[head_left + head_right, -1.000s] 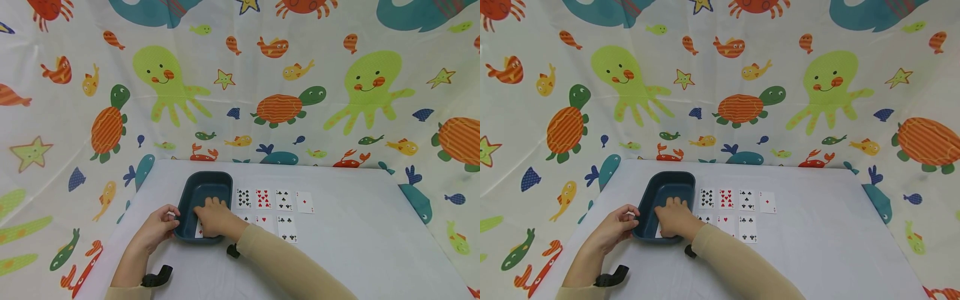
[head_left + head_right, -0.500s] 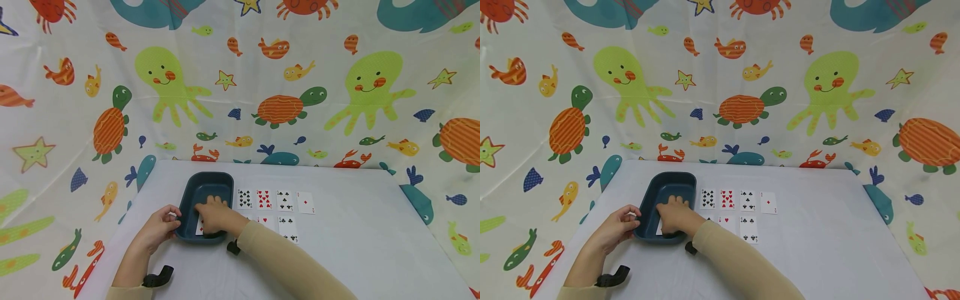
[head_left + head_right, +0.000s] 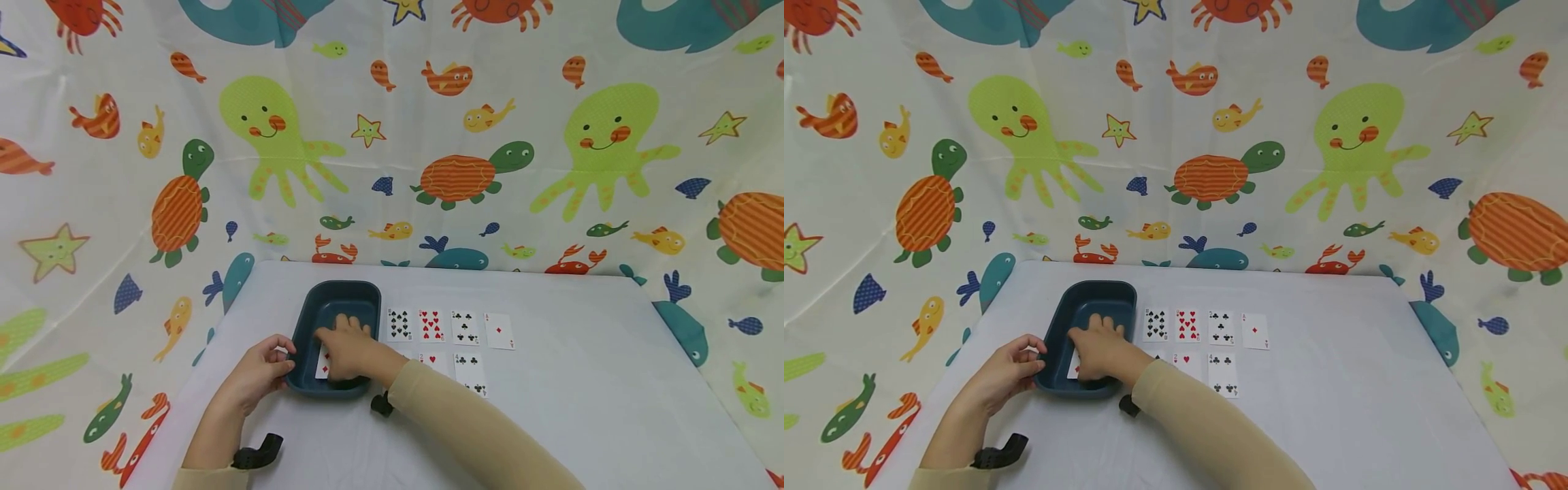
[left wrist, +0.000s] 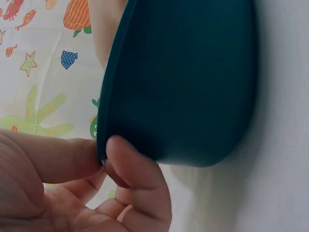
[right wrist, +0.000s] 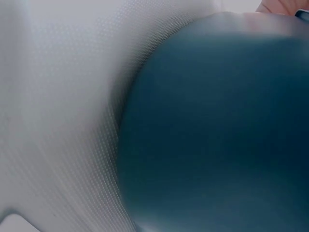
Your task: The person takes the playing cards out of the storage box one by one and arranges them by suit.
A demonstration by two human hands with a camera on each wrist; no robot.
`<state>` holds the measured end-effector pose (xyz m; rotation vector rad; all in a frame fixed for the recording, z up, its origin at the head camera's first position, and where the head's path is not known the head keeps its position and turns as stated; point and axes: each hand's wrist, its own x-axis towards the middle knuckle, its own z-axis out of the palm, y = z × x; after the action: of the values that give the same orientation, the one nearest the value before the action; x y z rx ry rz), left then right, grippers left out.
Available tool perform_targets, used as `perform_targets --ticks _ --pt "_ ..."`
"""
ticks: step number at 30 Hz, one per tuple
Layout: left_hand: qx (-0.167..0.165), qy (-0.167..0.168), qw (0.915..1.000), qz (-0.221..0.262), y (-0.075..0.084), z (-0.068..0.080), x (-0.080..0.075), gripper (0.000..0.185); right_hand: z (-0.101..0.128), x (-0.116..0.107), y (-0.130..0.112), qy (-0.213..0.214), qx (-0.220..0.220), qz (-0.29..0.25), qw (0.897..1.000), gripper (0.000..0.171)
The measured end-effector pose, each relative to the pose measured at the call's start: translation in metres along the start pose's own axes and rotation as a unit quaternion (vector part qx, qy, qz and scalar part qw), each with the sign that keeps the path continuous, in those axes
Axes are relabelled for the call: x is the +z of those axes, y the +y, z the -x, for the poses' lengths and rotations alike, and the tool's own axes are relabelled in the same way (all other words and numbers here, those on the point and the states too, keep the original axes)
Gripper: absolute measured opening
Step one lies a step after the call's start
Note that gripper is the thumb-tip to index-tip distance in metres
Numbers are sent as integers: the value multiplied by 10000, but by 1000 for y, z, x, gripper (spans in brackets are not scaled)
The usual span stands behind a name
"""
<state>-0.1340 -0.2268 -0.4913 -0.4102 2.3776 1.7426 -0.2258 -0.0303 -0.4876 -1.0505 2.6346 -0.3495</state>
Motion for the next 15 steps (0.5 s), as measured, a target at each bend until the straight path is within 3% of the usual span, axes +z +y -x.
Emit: perform_targets --ticks 15 --pt "23 -20 10000 -34 0 0 1 24 3 -5 0 342 -448 -119 9983 77"
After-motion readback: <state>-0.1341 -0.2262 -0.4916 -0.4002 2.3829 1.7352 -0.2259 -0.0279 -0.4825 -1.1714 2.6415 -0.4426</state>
